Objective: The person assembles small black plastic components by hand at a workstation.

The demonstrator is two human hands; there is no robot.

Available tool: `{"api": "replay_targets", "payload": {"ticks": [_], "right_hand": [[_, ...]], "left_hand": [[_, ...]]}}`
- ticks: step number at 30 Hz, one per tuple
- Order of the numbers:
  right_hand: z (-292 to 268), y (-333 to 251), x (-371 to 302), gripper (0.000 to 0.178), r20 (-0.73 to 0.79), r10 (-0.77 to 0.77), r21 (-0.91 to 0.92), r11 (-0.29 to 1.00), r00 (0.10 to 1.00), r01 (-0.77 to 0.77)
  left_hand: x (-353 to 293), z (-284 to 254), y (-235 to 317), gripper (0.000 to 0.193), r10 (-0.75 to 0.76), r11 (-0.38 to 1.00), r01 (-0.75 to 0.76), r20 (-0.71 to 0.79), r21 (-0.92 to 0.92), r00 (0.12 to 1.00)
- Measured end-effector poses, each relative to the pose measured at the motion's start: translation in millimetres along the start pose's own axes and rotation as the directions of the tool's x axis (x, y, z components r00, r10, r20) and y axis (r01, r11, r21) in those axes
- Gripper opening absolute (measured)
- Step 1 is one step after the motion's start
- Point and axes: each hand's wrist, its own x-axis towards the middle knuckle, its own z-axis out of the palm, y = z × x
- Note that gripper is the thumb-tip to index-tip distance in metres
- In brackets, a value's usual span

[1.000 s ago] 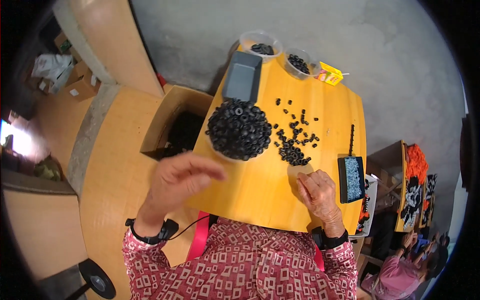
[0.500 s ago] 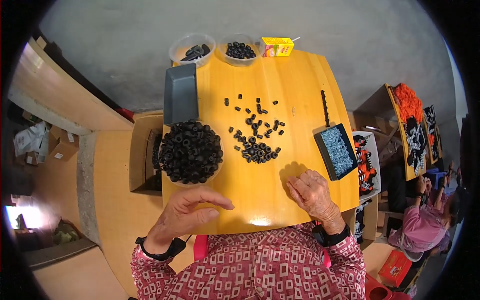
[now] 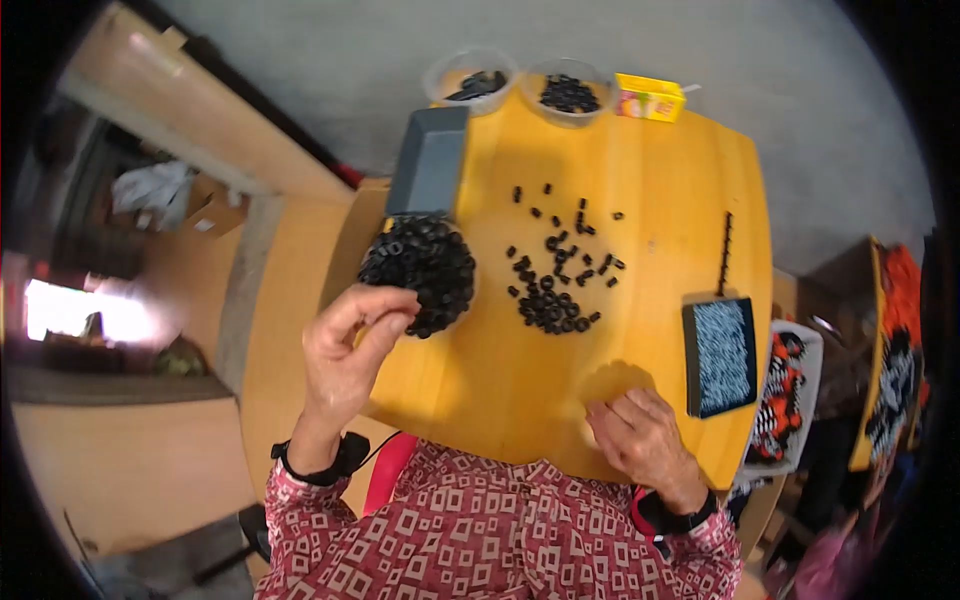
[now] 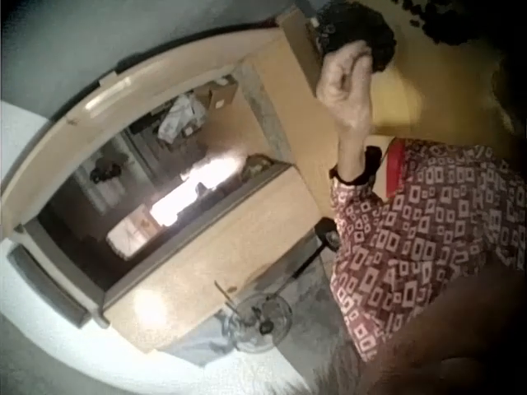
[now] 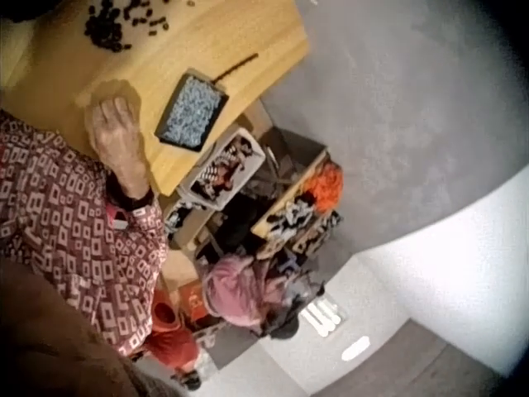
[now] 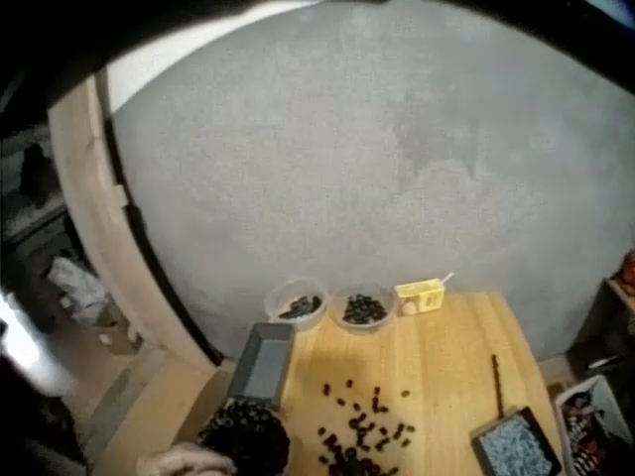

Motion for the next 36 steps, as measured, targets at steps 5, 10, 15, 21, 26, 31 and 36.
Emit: {"api": "replay_targets", "payload": {"ticks": [5, 10, 15, 21, 26, 31, 36], "right_hand": [[10.7, 17.2, -13.8, 0.022, 0.036, -0.088, 0.162, 0.984, 0.996, 0.081], [20.2, 27.6, -15.3, 0.023, -0.034, -0.087, 0.256, 0.962, 0.996, 0.092], [15.4, 27.2, -13.7, 0.024, -0.024, -0.032, 0.207, 0.978, 0.999, 0.036], [7.9, 11.2, 7.0, 0.021, -0.039, -0.036, 0.172, 0.984, 0.999, 0.042], [16.7, -0.2, 32.5, 0.021, -0.062, -0.069, 0.149, 0.986, 0.996, 0.078], [22.7, -5.4, 49.3, 0.022, -0.016, -0.093, 0.106, 0.99, 0.996, 0.094], [27.7, -0.2, 74.8, 0.022, -0.136, -0.089, 0.149, 0.983, 0.987, 0.109]], "left_hand": [[0.3, 9.2, -12.6, 0.014, 0.075, 0.978, -0.034, -0.194, 0.206, 0.978], [-1.9, 12.8, -17.7, 0.015, 0.153, 0.907, -0.058, -0.197, 0.417, 0.968], [1.8, 9.3, -22.8, 0.022, 0.212, 0.866, -0.07, -0.236, 0.494, 0.948], [7.5, 4.0, -38.2, 0.039, 0.212, 0.928, -0.098, -0.292, 0.36, 0.933], [5.9, -15.8, -57.6, 0.044, 0.083, 0.985, -0.028, -0.32, 0.172, 0.944], [5.3, -25.3, -75.3, 0.048, 0.036, 0.997, -0.015, -0.311, 0.072, 0.95], [12.0, -26.7, -90.0, 0.056, -0.034, 0.998, 0.017, -0.307, -0.056, 0.951]]}}
